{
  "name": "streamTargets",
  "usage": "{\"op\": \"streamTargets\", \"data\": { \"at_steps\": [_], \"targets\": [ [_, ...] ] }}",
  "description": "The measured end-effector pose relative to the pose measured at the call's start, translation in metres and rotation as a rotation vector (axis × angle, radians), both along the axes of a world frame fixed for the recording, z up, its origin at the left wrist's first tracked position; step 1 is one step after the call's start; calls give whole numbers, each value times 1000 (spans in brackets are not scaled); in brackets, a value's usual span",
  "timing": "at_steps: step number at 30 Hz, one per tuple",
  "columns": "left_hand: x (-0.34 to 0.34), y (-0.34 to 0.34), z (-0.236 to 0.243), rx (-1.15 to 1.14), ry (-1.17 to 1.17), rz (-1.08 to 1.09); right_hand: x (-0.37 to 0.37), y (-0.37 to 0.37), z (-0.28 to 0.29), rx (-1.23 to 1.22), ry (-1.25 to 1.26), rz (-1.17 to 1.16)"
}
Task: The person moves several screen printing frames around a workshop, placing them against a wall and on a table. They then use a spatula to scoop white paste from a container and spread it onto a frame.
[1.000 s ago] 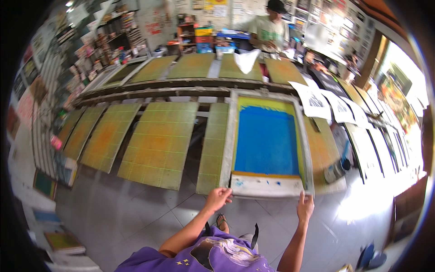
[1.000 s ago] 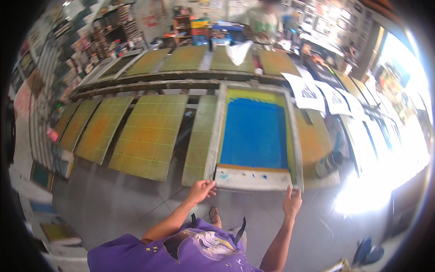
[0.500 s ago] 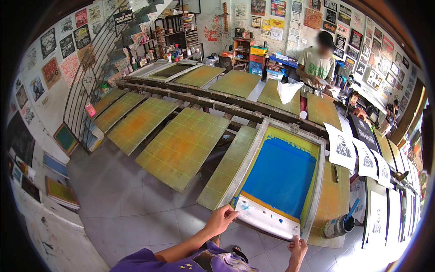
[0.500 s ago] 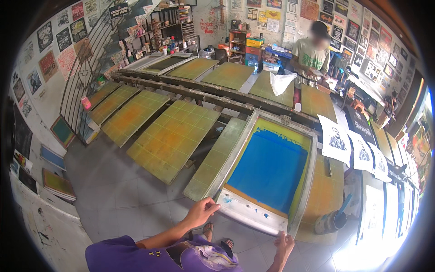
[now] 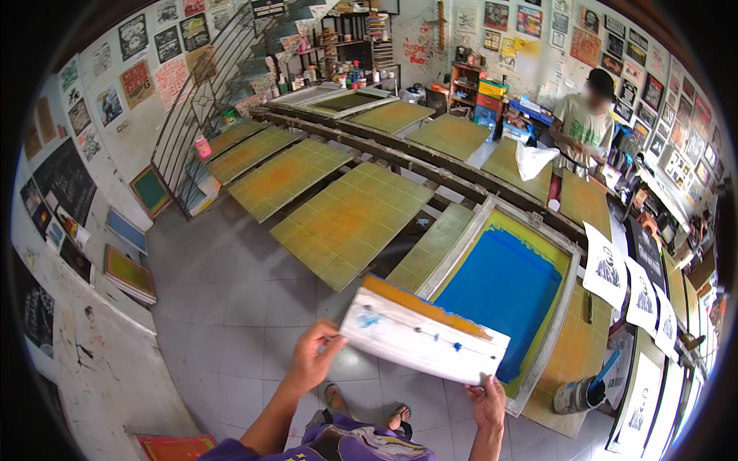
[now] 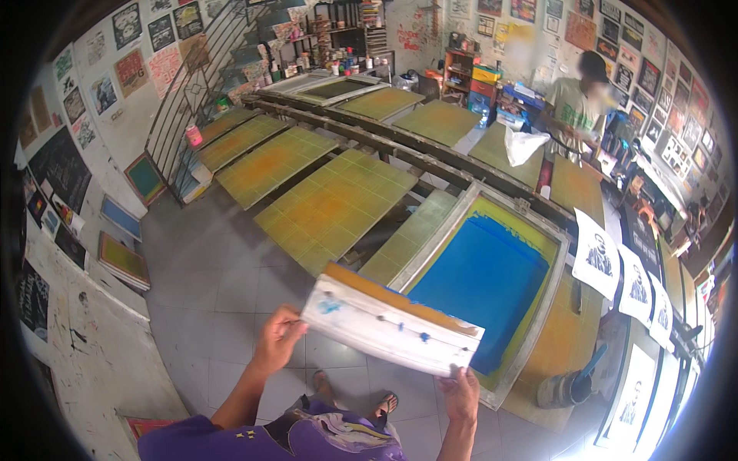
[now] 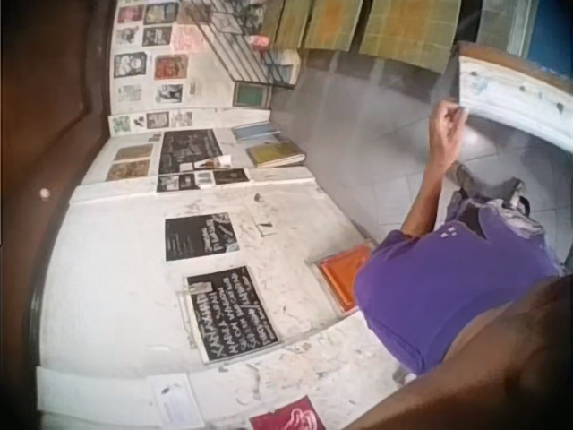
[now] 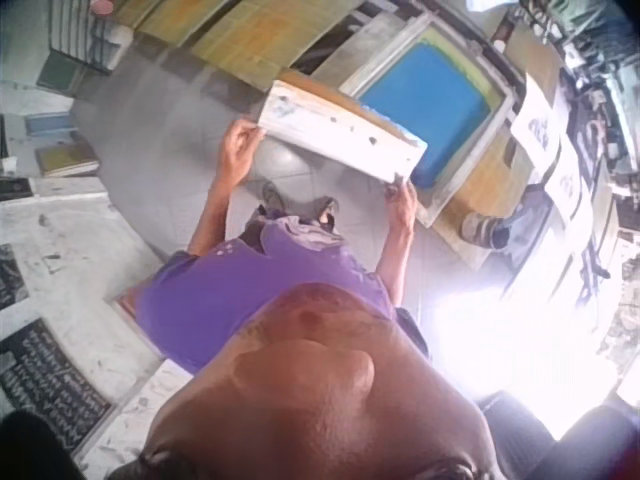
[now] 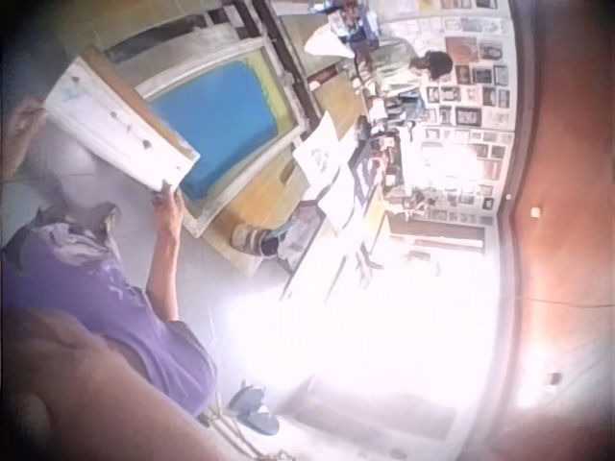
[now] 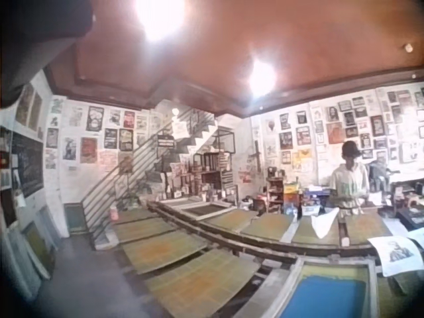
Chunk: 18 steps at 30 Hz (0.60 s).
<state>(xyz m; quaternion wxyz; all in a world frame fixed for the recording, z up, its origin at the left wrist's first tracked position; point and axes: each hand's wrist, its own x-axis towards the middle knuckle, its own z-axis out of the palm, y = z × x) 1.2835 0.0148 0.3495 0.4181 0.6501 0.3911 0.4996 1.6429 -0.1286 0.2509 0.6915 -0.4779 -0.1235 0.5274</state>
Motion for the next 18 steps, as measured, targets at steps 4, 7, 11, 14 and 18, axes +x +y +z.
{"op": "streamTargets", "data": {
  "at_steps": [4, 7, 11, 14, 18],
  "targets": [
    [-94, -36, 1, -146, -212, 174, -59, 37, 18, 80, 36, 293],
    [-168, -73, -4, -168, -283, 434, -126, 73, 25, 113, 49, 513],
    [-278, -136, -24, -300, -347, 586, -239, 103, 22, 82, 46, 787],
    [-358, -187, -34, -352, -306, 702, -338, 119, 22, 49, 8, 964],
    [-448, -251, -48, -365, -299, 886, -464, 122, 18, 39, -119, 1157]
  ]
}}
